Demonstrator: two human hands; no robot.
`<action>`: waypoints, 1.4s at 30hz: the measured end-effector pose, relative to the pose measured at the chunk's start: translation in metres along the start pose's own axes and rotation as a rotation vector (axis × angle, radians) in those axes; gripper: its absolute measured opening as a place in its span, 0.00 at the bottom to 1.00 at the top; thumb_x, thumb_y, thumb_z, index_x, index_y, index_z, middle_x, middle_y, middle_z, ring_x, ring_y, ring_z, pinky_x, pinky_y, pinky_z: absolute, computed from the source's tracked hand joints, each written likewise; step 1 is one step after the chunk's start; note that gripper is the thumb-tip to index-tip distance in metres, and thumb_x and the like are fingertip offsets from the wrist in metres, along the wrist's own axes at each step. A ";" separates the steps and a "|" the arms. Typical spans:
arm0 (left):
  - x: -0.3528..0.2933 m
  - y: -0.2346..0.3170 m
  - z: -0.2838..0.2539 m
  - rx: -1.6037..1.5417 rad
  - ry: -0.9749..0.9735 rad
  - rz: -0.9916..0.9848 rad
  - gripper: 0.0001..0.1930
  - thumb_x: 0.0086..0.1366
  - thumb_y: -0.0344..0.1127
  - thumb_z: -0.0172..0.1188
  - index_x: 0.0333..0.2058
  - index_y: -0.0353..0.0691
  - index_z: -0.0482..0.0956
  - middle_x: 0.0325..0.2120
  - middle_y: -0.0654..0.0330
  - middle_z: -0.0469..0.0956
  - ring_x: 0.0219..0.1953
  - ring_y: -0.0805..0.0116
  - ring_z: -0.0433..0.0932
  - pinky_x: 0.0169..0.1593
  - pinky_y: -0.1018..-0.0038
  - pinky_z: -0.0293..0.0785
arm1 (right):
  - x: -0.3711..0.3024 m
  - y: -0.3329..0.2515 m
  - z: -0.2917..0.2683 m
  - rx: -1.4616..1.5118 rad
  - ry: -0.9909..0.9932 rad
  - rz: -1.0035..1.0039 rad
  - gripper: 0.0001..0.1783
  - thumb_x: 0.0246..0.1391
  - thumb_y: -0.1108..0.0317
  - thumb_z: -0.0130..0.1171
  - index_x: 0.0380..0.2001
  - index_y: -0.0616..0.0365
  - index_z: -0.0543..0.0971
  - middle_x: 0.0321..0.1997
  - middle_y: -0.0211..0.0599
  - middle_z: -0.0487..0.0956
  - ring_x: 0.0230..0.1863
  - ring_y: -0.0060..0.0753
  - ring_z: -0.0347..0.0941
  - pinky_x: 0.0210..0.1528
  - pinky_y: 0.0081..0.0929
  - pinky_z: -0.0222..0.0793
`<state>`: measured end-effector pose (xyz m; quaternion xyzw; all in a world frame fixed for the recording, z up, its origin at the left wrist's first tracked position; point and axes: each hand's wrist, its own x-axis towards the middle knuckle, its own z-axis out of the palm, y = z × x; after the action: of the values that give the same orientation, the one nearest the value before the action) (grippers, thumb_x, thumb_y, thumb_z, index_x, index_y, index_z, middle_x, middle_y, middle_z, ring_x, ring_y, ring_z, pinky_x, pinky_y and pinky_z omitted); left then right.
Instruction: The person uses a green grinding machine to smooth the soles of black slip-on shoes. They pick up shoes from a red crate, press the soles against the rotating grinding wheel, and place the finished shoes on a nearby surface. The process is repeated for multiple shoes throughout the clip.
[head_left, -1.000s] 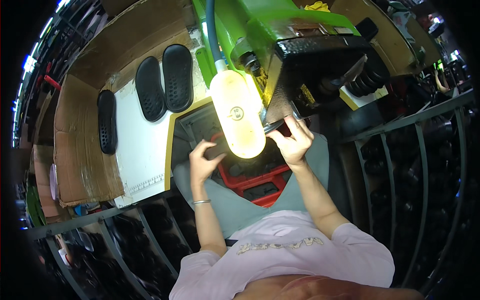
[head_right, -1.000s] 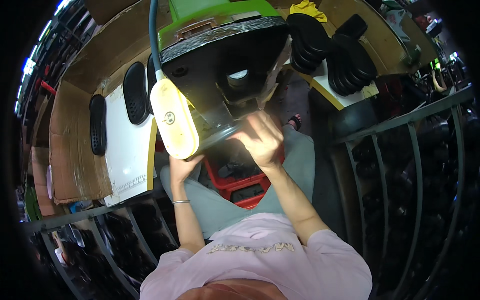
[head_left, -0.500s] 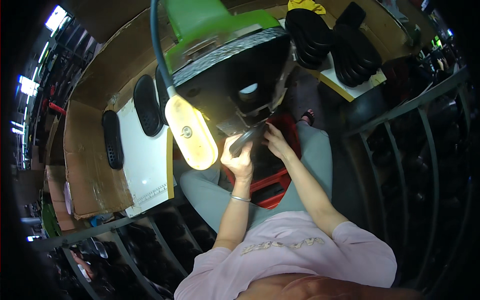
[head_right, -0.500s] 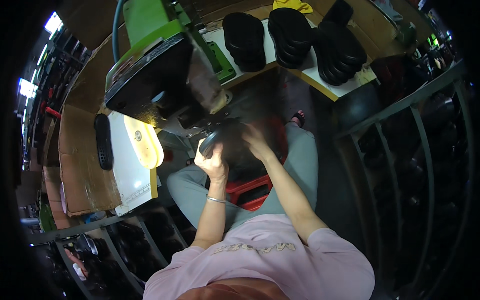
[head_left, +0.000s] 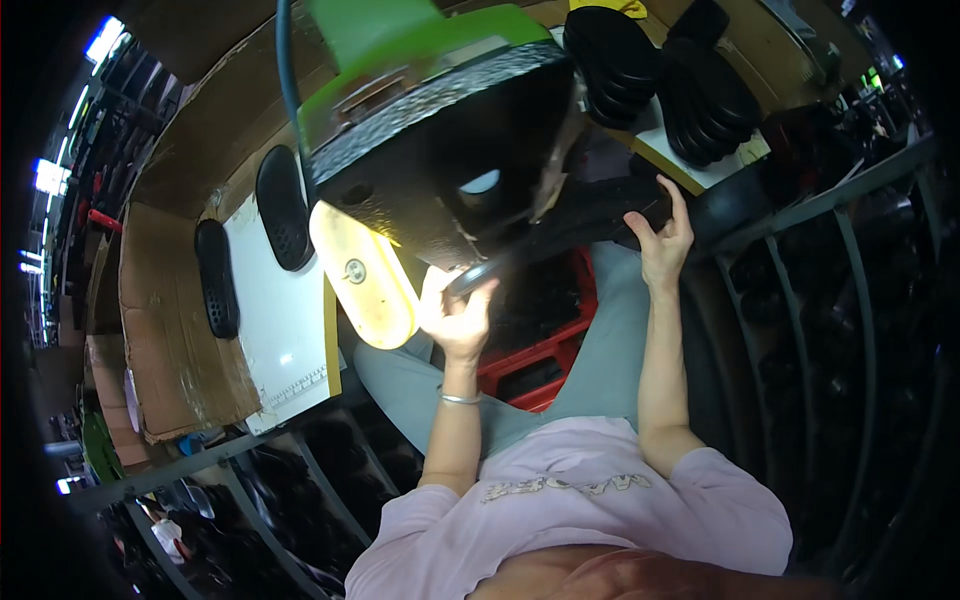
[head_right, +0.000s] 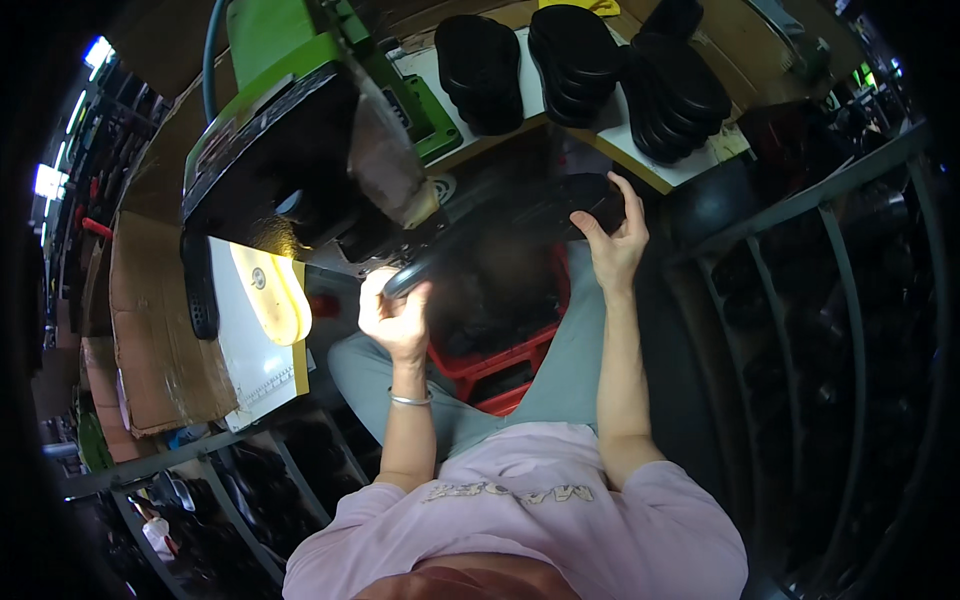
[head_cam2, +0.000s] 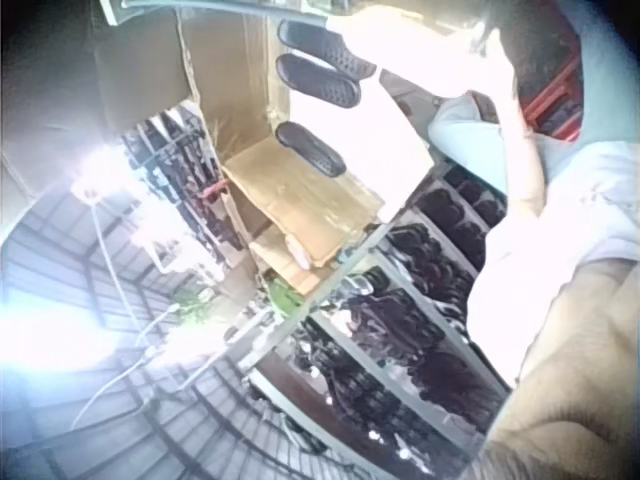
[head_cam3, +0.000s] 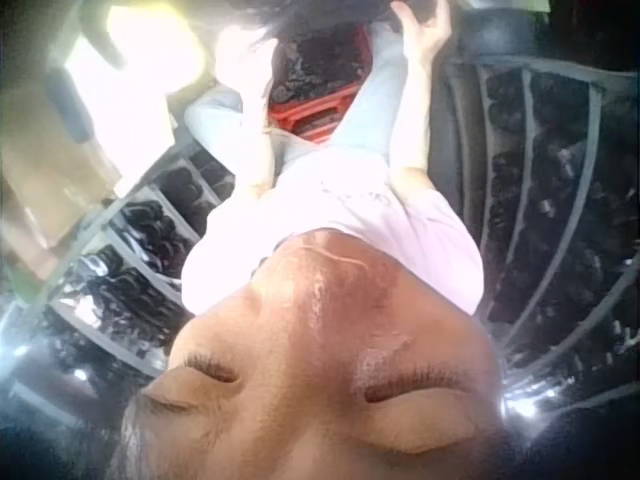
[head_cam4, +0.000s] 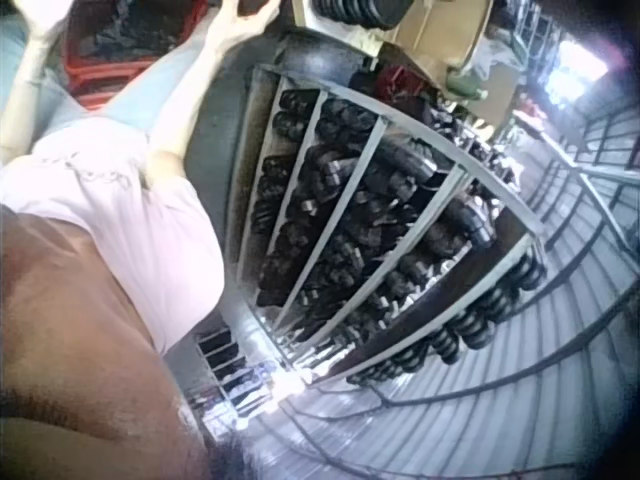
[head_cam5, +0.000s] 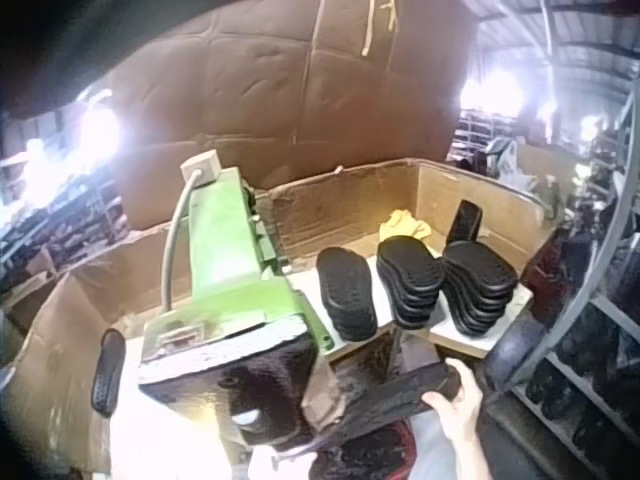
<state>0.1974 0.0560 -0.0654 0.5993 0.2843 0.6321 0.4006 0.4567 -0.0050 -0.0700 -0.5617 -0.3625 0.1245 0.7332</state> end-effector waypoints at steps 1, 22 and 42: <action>0.001 0.004 -0.006 -0.014 0.011 -0.006 0.18 0.51 0.20 0.70 0.39 0.34 0.73 0.34 0.61 0.73 0.36 0.73 0.74 0.44 0.77 0.72 | 0.002 -0.003 0.002 -0.019 -0.021 -0.036 0.35 0.42 0.77 0.73 0.56 0.64 0.71 0.51 0.35 0.72 0.47 0.27 0.73 0.52 0.24 0.70; -0.033 -0.037 -0.171 -0.138 0.065 -0.367 0.11 0.55 0.19 0.64 0.36 0.37 0.74 0.33 0.56 0.78 0.40 0.60 0.80 0.54 0.53 0.75 | -0.055 -0.005 0.107 0.032 -0.344 -0.403 0.35 0.25 0.77 0.77 0.45 0.65 0.78 0.44 0.49 0.81 0.43 0.44 0.80 0.46 0.32 0.76; -0.034 -0.037 0.040 -0.319 0.238 -0.268 0.23 0.50 0.29 0.74 0.42 0.34 0.71 0.35 0.59 0.76 0.37 0.70 0.76 0.44 0.75 0.75 | -0.083 0.160 0.052 0.585 -0.172 0.717 0.18 0.47 0.79 0.62 0.44 0.63 0.78 0.42 0.33 0.78 0.42 0.26 0.75 0.48 0.23 0.71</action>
<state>0.2420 0.0413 -0.1094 0.4068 0.3029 0.6764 0.5341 0.3989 0.0384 -0.2430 -0.4090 -0.1549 0.5128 0.7388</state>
